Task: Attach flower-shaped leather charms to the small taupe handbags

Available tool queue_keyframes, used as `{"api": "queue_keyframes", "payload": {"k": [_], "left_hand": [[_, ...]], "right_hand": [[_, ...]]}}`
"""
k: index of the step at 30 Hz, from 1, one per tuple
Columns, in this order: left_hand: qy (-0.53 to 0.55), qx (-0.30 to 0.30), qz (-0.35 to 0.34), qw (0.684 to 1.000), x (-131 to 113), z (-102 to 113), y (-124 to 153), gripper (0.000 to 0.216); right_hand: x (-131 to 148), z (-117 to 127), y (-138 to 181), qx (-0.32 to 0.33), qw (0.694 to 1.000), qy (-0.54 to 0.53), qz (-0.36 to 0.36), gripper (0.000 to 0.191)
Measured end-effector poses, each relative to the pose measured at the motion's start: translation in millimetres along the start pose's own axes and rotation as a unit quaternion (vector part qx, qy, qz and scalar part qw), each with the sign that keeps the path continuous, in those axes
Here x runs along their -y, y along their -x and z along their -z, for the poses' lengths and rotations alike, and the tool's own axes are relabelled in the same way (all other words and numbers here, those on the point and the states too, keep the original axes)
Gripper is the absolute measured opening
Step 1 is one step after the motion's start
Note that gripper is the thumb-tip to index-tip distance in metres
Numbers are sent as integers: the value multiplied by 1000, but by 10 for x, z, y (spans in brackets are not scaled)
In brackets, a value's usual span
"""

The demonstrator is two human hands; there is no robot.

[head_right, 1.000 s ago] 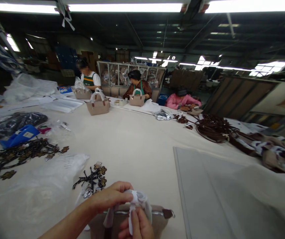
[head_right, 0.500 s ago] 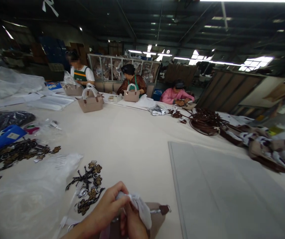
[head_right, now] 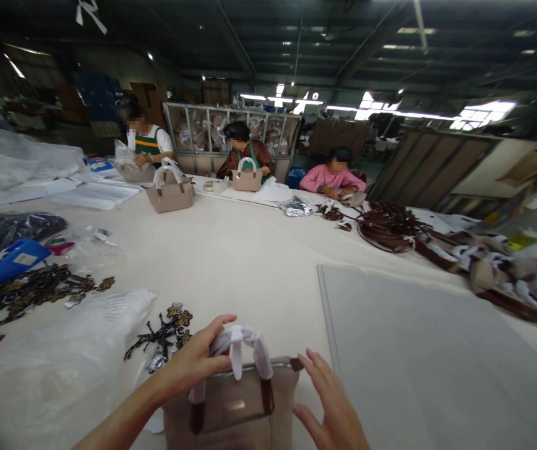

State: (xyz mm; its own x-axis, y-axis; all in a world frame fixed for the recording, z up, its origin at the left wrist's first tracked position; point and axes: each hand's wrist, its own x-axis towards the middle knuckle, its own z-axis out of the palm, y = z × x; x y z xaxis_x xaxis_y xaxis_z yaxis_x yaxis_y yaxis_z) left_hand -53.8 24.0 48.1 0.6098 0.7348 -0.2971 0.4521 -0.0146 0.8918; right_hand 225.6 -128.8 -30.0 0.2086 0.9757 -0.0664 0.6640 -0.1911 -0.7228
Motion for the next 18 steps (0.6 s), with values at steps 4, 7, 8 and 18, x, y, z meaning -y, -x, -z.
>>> {"api": "queue_keyframes", "payload": {"k": [4,7,8,18], "left_hand": [[-52,-14,7,999,61,-6,87,89],[-52,-42,41,997,270,0,201,93],[-57,-54,50,996,359,-8,235,90],[-201,-81,0,976,607,-73,81,28]], "right_hand": [[-163,-92,-295,119,991,31,46,77],[-218,-148,-407,137,990,8,44,65],[-217,-153,-424,137,990,10,40,62],[36,25,-177,157,972,172,28,16]]}}
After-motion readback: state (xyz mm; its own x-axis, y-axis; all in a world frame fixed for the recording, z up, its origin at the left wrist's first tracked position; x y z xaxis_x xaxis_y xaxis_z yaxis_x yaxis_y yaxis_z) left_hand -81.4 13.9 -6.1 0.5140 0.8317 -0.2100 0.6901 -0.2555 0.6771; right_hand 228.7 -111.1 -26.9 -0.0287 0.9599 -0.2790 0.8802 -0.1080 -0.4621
